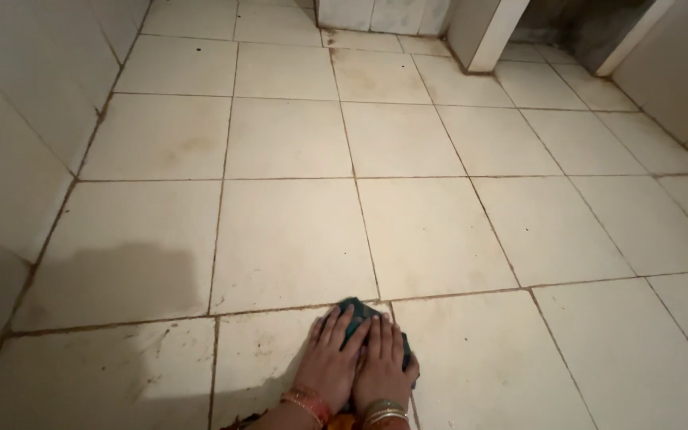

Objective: The person wipes the tiled floor with a cloth and periodically rinses and wrings the cloth in a bucket of water.

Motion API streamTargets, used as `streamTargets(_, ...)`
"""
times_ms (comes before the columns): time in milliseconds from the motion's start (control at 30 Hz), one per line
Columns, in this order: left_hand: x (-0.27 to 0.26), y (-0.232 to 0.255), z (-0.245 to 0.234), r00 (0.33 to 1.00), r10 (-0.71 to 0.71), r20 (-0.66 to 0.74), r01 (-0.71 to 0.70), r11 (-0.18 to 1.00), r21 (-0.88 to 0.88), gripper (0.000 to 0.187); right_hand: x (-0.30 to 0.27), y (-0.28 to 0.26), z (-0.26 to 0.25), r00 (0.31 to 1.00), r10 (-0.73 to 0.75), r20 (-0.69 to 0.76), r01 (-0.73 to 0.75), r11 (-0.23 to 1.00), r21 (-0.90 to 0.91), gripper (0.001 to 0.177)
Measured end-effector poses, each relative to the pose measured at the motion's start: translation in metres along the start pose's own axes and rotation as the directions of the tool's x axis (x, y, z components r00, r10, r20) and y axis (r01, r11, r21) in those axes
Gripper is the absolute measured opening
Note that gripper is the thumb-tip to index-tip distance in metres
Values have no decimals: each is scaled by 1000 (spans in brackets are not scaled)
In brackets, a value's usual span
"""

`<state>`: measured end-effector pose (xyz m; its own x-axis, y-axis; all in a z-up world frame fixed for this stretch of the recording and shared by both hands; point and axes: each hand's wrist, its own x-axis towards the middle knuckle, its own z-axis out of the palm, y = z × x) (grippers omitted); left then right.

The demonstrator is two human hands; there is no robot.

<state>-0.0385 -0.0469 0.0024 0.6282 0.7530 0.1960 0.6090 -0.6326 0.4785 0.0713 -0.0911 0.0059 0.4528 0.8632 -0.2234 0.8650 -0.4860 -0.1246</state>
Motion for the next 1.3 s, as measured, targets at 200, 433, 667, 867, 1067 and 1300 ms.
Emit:
streamTargets(200,-30,-8,11,997,9,78,-9,1000,0,56,-21,3,37,998,7,-67,-10,999,-40,71)
streamTargets(433,-33,-29,40,990,134,-50,-131,990,54,56,-14,3,56,989,37,-145,-52,994,-97,69)
streamTargets(667,13,-21,6,993,17,116,-19,1000,20,57,17,-10,8,998,43,43,-40,997,-59,66)
streamTargets(867,55,-23,-5,999,12,48,-14,998,59,57,55,-16,-16,999,11,50,-11,1000,6,65)
streamTargets(1067,97,-39,3,999,-17,43,14,997,75,56,97,-18,-25,1000,-25,-10,25,998,51,63)
streamTargets(1300,144,-58,17,1000,-24,-6,25,989,144,54,150,-19,-32,998,-52,-22,53,998,35,63)
